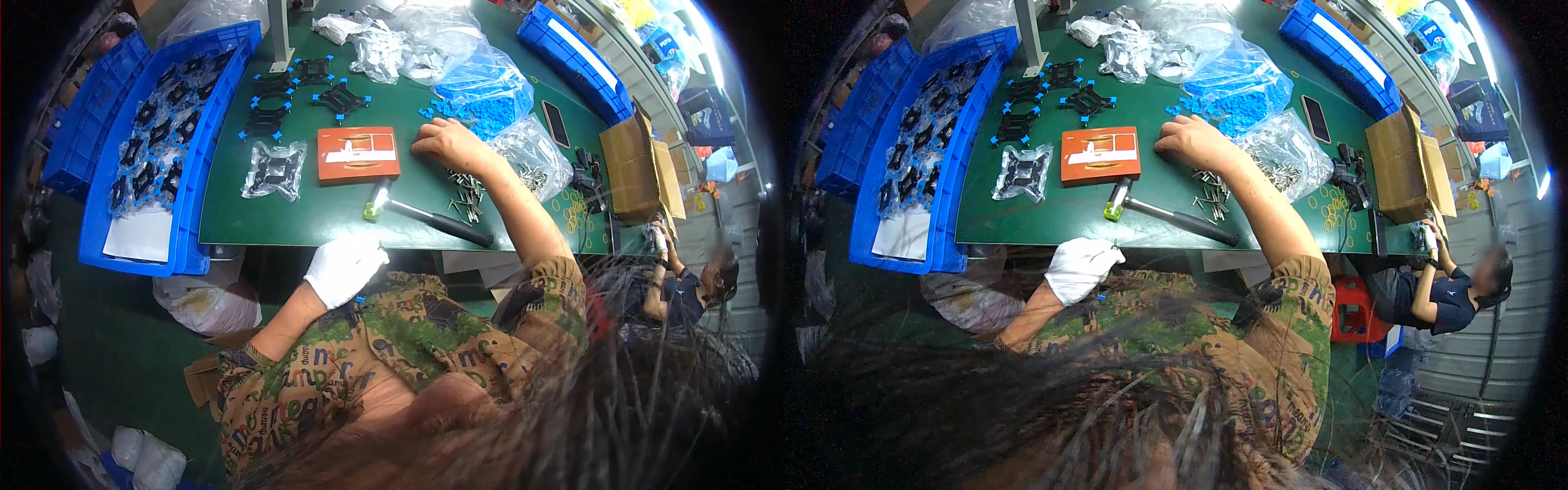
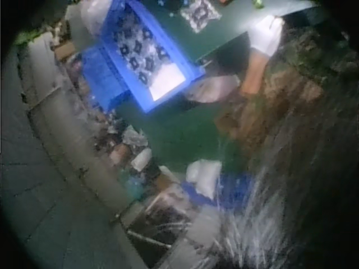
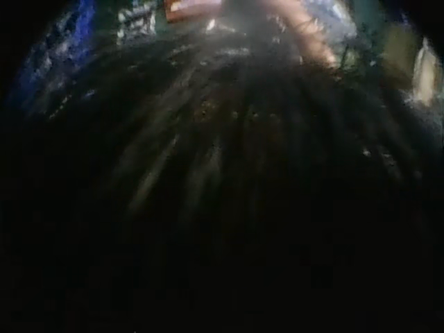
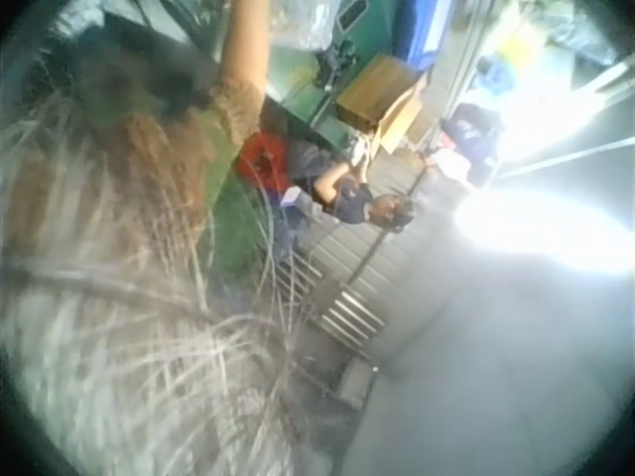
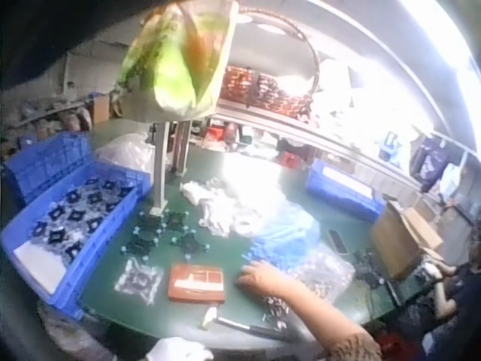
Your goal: The person assembles small black plastic components by inserting blue plastic pieces and metal pins. They use a hammer to secure the pins into the plastic parts and place the finished assemblies into a blue crate. The person also handles clear plastic bags and organizes parts on the green workbench.
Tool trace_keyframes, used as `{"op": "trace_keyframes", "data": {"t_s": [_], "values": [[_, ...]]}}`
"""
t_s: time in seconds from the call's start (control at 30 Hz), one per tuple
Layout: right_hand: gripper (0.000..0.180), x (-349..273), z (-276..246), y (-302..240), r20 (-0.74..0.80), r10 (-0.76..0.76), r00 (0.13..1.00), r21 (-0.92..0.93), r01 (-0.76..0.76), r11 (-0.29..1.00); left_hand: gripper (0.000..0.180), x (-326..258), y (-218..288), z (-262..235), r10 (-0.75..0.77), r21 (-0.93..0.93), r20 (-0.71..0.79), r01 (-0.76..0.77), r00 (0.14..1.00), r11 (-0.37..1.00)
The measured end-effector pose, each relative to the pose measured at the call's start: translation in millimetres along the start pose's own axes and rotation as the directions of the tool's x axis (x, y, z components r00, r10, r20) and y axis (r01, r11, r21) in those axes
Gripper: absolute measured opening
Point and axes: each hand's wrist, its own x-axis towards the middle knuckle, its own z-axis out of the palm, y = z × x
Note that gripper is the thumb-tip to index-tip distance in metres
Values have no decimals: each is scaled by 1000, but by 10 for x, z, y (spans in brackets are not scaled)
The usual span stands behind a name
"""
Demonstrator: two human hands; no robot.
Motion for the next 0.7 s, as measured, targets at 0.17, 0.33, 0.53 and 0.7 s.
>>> {"op": "trace_keyframes", "data": {"t_s": [0.17, 0.33, 0.53, 0.7], "values": [[18, -56, -35, 13, -120, 261, 958, 92, -251, 964, 15, 0, 7, 1, 16, 11, 1, -16, 1000, 1000], [21, -100, 57, -37, -105, 437, 894, 101, -427, 898, 15, 5, 16, -14, 16, 65, 29, -18, 999, 998], [32, -3, 139, -258, 13, 498, 867, 29, -498, 867, 16, 1, 40, 2, -39, -64, 9, 40, 999, 997], [32, 59, 133, -175, 131, 463, 877, 16, -469, 883, 16, 2, 10, 30, -55, -33, 6, 55, 998, 998]]}}
